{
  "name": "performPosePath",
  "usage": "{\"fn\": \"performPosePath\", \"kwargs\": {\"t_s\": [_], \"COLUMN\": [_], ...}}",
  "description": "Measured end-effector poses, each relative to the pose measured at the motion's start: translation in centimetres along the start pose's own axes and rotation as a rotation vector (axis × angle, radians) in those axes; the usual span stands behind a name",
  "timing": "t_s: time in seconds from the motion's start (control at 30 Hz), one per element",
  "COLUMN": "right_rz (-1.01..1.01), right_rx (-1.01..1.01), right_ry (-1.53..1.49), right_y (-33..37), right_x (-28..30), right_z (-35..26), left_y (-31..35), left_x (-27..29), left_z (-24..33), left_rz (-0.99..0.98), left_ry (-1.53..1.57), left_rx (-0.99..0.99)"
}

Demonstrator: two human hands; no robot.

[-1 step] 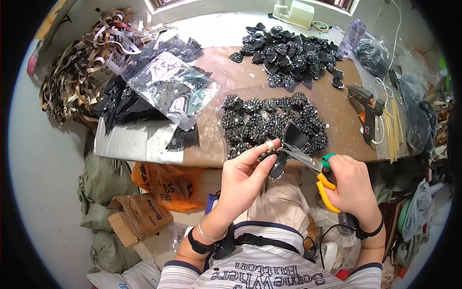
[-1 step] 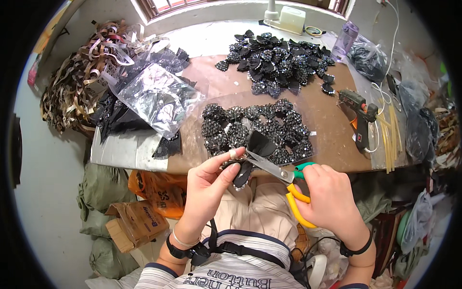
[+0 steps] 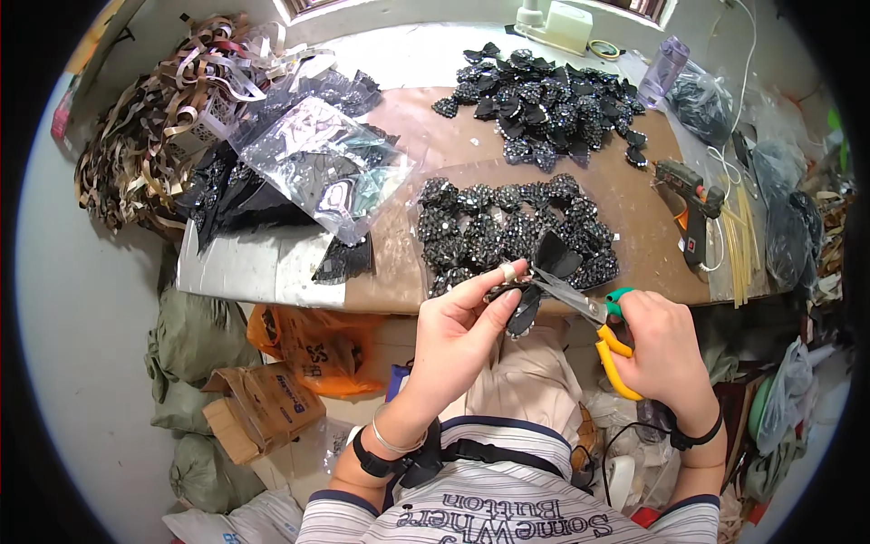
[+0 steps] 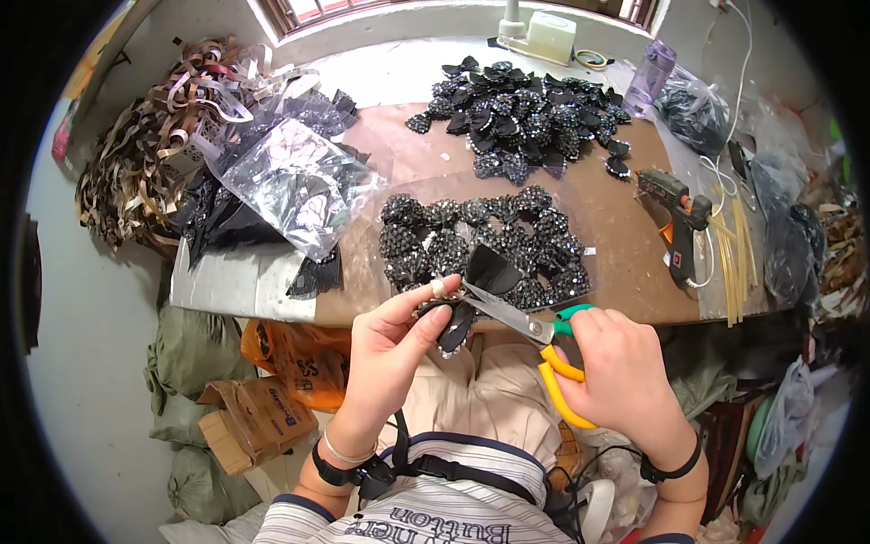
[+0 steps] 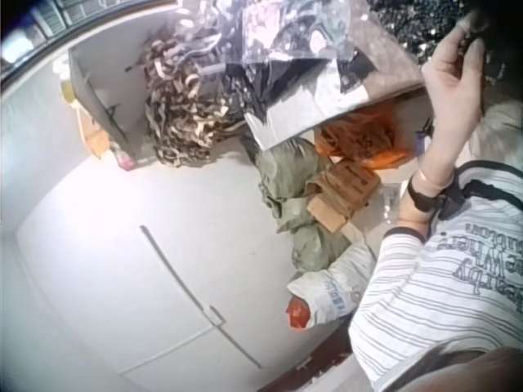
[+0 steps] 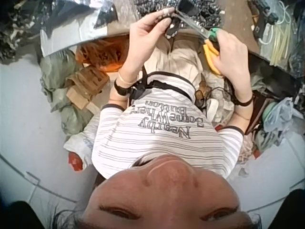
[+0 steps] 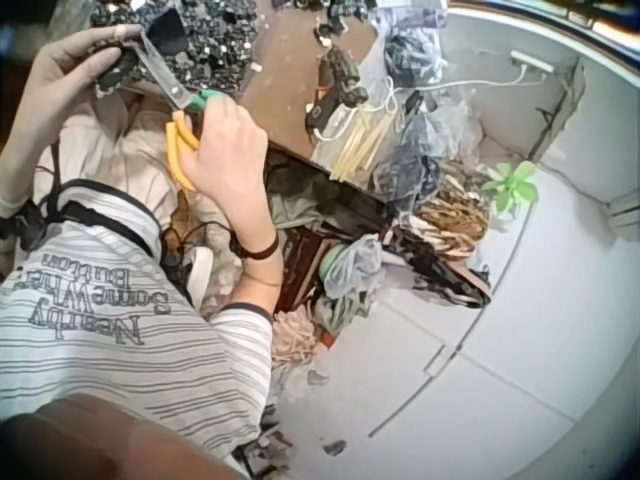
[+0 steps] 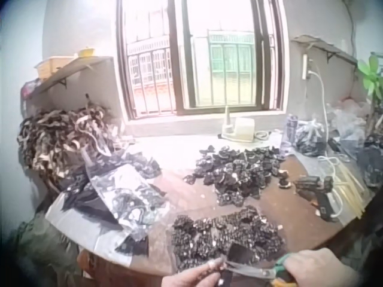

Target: The person uses yellow-handled scissors to cut small pieces of black sequined fabric. They repeatedly pick up a piece, trim it, and place the cut piece on the table, continuing this process for the duration of the clip.

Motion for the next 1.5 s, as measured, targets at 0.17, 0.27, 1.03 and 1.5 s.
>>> {"fn": "performPosePath", "kwargs": {"t_s": [0.17, 0.27, 1.03, 1.5], "right_rz": [0.015, -0.017, -0.855, -0.947], "right_rx": [0.037, 0.023, -0.049, -0.077], "right_ry": [-0.047, -0.213, -1.014, -1.022], "right_y": [-0.3, 0.0, 0.9, 1.8], "right_x": [-0.3, -1.3, -4.4, -4.2], "right_z": [0.2, 0.9, 0.6, 0.6], "left_y": [0.0, -0.2, 0.1, 0.5], "left_x": [-0.2, 0.1, 0.9, 0.6], "left_z": [0.6, 0.3, -0.1, -0.4], "left_rz": [0.028, 0.03, 0.122, 0.072], "left_ry": [-0.027, -0.027, 0.077, 0.064], "left_rx": [-0.035, -0.027, -0.073, -0.058]}}
Point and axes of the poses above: each hand's wrist, its own y-axis away from the middle knuckle, its own x-axis out of the back of the hand, z = x × y, the point moved 7 cm from there along -y, towards the middle knuckle, and after that the axes turned 10 degrees about -z, right-handed, at the moved point
